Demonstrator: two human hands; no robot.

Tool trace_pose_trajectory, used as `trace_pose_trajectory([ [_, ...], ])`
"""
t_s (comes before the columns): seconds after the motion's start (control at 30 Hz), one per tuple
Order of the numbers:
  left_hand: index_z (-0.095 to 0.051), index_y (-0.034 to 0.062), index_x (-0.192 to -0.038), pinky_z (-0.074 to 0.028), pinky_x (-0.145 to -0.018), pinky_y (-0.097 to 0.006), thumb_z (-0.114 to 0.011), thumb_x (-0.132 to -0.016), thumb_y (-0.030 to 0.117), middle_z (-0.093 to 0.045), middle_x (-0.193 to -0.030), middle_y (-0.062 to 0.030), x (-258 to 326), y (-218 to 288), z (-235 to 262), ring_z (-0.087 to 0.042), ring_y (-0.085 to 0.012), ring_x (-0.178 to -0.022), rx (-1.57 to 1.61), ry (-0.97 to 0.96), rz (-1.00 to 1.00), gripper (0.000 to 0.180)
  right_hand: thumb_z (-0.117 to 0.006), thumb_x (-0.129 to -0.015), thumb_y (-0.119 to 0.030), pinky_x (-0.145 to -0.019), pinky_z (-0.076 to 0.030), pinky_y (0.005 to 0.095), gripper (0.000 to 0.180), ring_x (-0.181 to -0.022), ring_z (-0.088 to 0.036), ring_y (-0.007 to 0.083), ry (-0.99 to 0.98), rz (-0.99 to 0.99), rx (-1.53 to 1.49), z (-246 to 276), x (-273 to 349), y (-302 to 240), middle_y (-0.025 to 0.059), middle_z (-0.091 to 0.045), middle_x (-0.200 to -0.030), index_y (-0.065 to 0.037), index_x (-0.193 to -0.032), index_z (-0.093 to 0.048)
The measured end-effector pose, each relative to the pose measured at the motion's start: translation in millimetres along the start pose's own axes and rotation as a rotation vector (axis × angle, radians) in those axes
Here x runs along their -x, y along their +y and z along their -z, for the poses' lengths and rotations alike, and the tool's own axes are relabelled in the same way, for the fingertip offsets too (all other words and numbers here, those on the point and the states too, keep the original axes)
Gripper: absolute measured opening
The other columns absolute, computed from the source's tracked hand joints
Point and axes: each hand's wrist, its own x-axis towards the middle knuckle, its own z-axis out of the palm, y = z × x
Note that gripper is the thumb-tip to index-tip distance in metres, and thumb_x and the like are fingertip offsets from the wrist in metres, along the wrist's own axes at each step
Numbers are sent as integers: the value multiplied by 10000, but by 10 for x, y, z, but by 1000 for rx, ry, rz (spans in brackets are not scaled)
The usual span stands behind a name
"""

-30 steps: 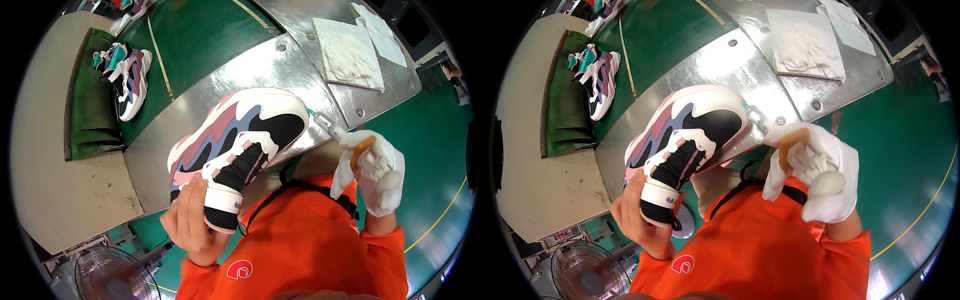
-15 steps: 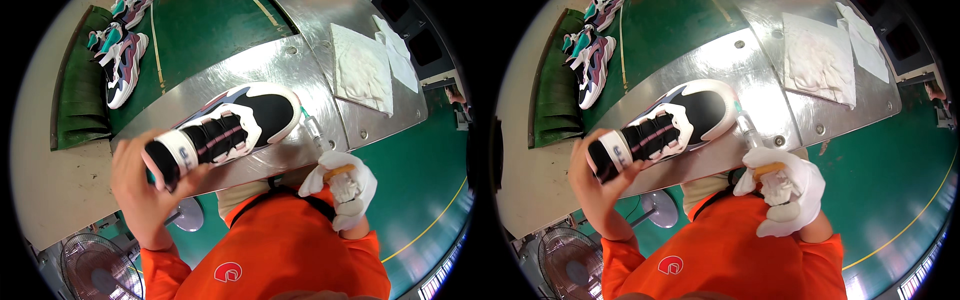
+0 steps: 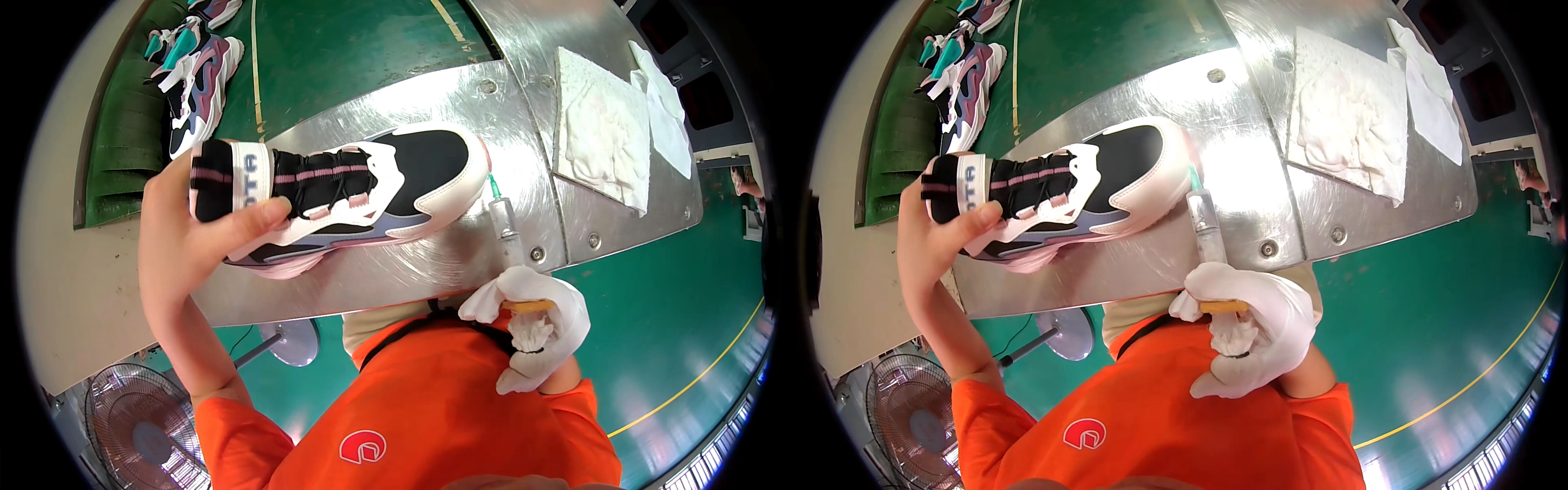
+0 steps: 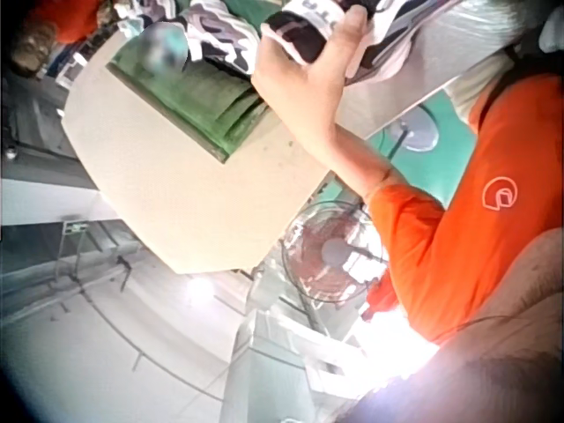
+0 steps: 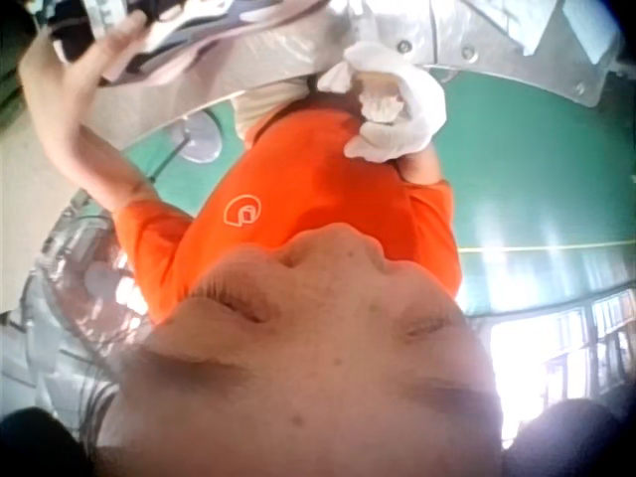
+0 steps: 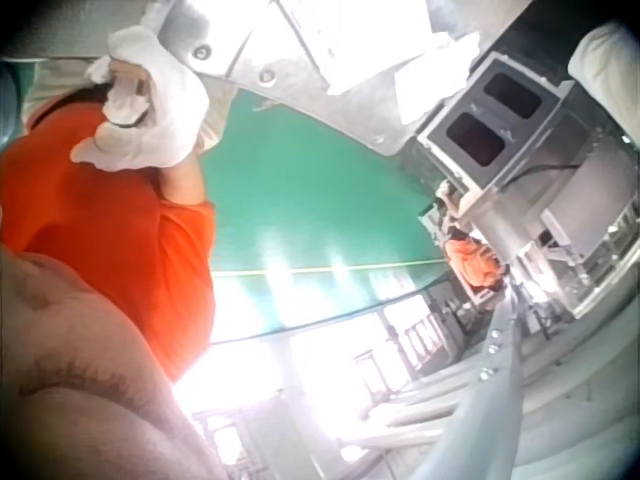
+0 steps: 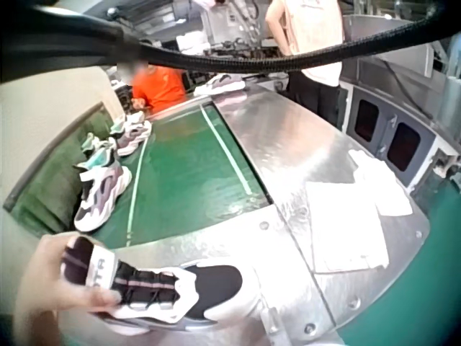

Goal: The person uses a syringe to apply a clear liquid to the seams of a multi-colored sneaker. They hold the shoe with a teal plastic shoe tree inserted, rotate it to access different areas, and wipe the applied liquid with a white cloth. The person repeats this process on multiple shoes on a metal workbench.

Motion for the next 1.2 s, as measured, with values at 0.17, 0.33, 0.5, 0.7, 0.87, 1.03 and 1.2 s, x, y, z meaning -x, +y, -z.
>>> trace_pose_trajectory([
  [0.17, -651, -40, -895, -504, -652, -257, -826, -675, 225, -697, -774, -68, -67, -32, 67, -623, -102, -685, -33, -42, 11, 387, -898, -613, -104, -824, -544, 472, 426, -893, -564, 326, 16, -67, 58, -13, 4, -51, 323, -426, -1269, -2, -904, -603],
  [0.33, -656, -28, -902, -496, -655, -255, -839, -661, 237, -689, -781, -58, -30, 3, 25, -618, -99, -697, 6, -34, 5, 402, -879, -608, -105, -809, -545, 481, 364, -886, -569, 339, -60, 3, 100, 73, 91, -26, 359, -427, -1221, -39, -820, -591],
  [0.5, -640, 6, -942, -463, -640, -356, -878, -593, 342, -631, -864, -92, 415, 5, -254, -580, -258, -706, -473, 211, -385, 540, -867, -545, -104, -796, -544, 478, 356, -874, -577, 344, 118, 5, 42, 117, 106, -191, 303, -497, -1082, -73, -738, -569],
  [0.7, -648, 26, -1009, -463, -736, -367, -864, -559, 259, -664, -947, -95, 867, 55, -453, -584, -283, -797, -605, 358, -438, 551, -867, -473, -62, -958, -457, 449, 667, -1020, -568, 293, 556, -173, 105, 52, -52, -342, 185, -566, -1065, -1, -1062, -558],
  [0.87, -627, 47, -1008, -465, -695, -371, -883, -581, 339, -657, -934, -66, 710, 96, -346, -572, -280, -779, -593, 285, -423, 577, -874, -528, -71, -910, -474, 347, 732, -1047, -596, 232, 388, -133, 524, 78, -224, -233, 163, -593, -1191, -53, -1168, -518],
  [1.03, -626, 33, -1026, -471, -723, -381, -882, -554, 240, -648, -932, -84, 525, 70, -311, -581, -300, -821, -500, 260, -399, 575, -829, -572, -221, -829, -479, 438, 653, -967, -583, 378, 204, -71, 868, 117, -494, -170, 138, -601, -1184, -105, -1139, -527],
  [1.2, -615, -1, -1090, -461, -851, -366, -864, -568, 223, -632, -1040, -134, 311, 78, -151, -600, -310, -947, -266, 57, -237, 620, -816, -577, -256, -749, -464, 446, 603, -890, -561, 367, 87, -134, 1012, 152, -545, -178, 127, -586, -1052, -107, -1088, -532],
])
